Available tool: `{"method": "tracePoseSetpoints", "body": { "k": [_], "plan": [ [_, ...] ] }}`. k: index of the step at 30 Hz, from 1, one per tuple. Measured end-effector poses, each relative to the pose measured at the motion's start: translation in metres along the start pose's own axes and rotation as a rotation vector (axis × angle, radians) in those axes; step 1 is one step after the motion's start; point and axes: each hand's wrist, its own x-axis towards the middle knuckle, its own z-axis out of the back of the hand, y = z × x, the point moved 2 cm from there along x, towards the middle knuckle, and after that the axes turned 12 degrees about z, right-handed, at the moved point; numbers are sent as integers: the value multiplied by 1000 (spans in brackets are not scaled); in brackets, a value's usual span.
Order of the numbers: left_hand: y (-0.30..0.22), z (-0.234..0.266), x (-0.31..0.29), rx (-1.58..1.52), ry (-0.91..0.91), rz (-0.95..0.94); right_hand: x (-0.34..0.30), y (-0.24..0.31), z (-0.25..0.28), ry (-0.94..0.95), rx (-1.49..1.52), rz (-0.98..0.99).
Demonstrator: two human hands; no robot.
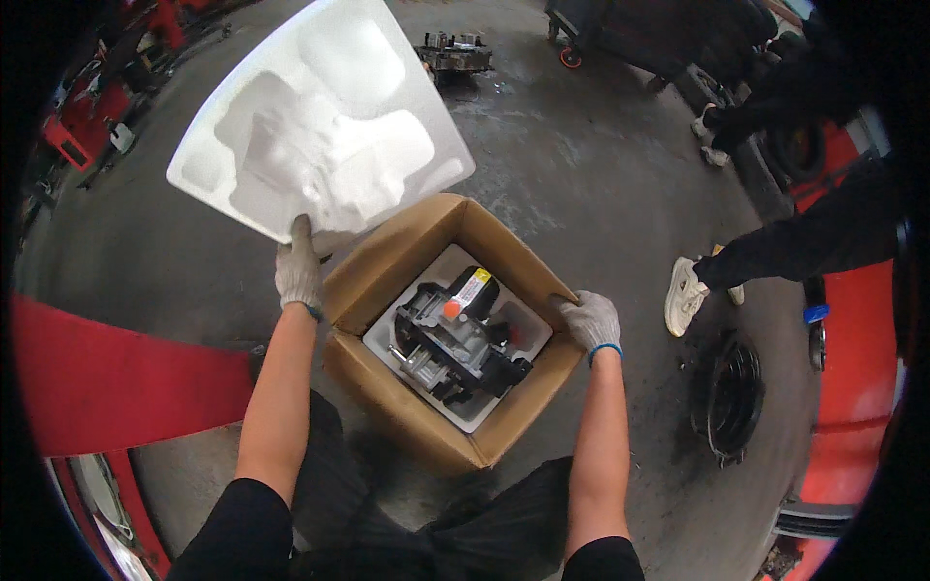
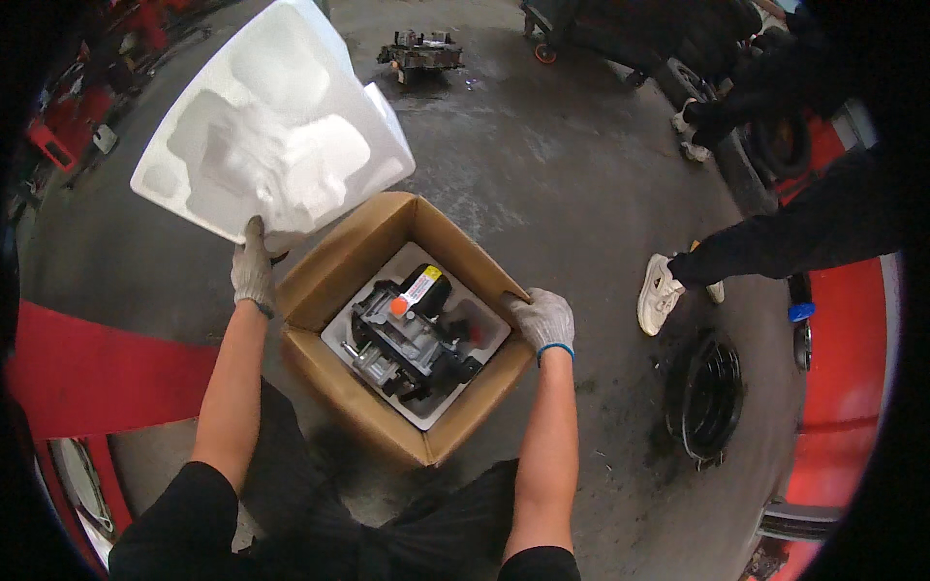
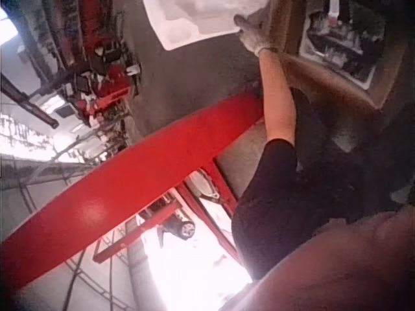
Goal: The person picks up a used car part from the floor, turns it over, and places it down. Then the person opens a cardboard box, removes the foam packaging, and lifts out a new car part.
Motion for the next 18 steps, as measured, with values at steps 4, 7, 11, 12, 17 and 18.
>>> {"method": "tracePoseSetpoints", "body": {
  "k": [4,7,11,12,17,18],
  "plan": [
    [3,33,-34,180,-145,4,-7,-2,0,19,-84,-16],
    [43,46,-13,105,-98,45,-23,2,-3,63,-85,-1],
    [17,-4,-48,-254,-55,296,-68,-3,-2,157,-140,-64],
    [17,-10,-37,-223,-61,352,-81,-3,-2,182,-149,-75],
    [41,-58,12,-485,212,379,-150,7,-22,367,-200,-122],
    [44,-63,18,-502,233,373,-162,22,-19,423,-175,-181]
  ]
}}
